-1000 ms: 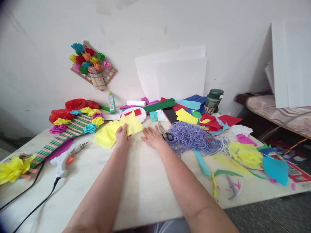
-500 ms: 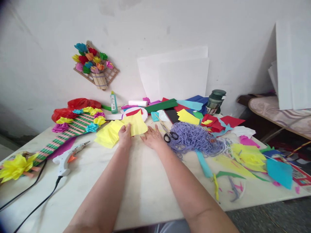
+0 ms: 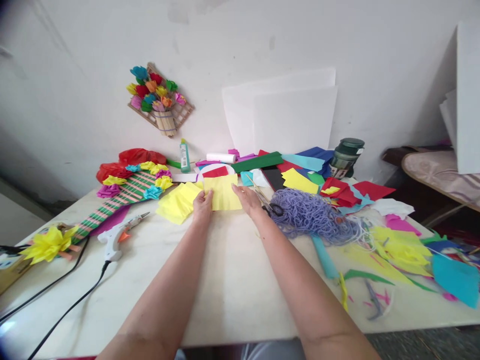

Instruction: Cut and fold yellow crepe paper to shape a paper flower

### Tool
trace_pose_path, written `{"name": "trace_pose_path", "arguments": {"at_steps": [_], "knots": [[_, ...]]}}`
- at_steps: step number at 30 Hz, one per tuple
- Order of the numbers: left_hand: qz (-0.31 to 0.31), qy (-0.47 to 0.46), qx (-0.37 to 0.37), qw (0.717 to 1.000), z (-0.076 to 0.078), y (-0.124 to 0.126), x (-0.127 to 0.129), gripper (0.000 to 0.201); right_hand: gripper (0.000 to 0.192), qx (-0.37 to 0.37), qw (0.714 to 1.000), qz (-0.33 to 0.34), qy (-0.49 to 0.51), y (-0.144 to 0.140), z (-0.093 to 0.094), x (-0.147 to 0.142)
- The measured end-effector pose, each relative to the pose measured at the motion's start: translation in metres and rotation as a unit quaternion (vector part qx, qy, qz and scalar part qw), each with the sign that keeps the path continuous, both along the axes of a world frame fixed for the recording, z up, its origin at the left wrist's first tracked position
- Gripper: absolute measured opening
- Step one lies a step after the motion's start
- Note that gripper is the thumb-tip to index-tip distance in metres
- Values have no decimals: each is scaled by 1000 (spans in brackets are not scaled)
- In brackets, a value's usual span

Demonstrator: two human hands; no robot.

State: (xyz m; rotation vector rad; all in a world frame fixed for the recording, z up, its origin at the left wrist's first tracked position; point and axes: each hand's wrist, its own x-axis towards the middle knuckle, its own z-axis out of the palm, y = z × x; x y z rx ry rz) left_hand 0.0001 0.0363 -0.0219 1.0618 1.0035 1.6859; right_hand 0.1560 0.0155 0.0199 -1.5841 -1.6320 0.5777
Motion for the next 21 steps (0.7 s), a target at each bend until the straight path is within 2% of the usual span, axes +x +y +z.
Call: {"name": "trace_pose_path", "arguments": {"at_steps": [2, 6, 8, 10, 12, 14, 17, 19, 21], "knots": [[-9, -10, -3, 1000, 1, -1, 0, 25, 36, -18, 1000, 4, 4, 4, -2, -5], [-10, 7, -14, 1000, 5, -6, 2, 26, 26, -48, 998, -50, 1, 8, -14, -14], [13, 50, -29, 998, 7, -11, 2, 27, 26, -58, 994, -56, 69, 6, -20, -19], [71, 117, -48, 989, 10, -18, 2, 29, 28, -72, 984, -60, 154, 1, -26, -24], [165, 196, -72, 964, 14, -24, -2, 28, 30, -72, 975, -68, 200, -4, -28, -27], [225, 264, -81, 934, 19, -28, -10, 24, 31, -63, 968, -78, 232, -9, -29, -28], [286, 329, -101, 894, 28, -30, -29, 18, 33, -63, 966, -62, 244, -12, -28, -26], [323, 386, -104, 858, 34, -27, -44, 20, 32, -60, 971, -54, 224, -12, -28, -24], [328, 440, -129, 826, 37, -21, -59, 26, 31, -48, 975, -48, 211, -11, -30, -21]]}}
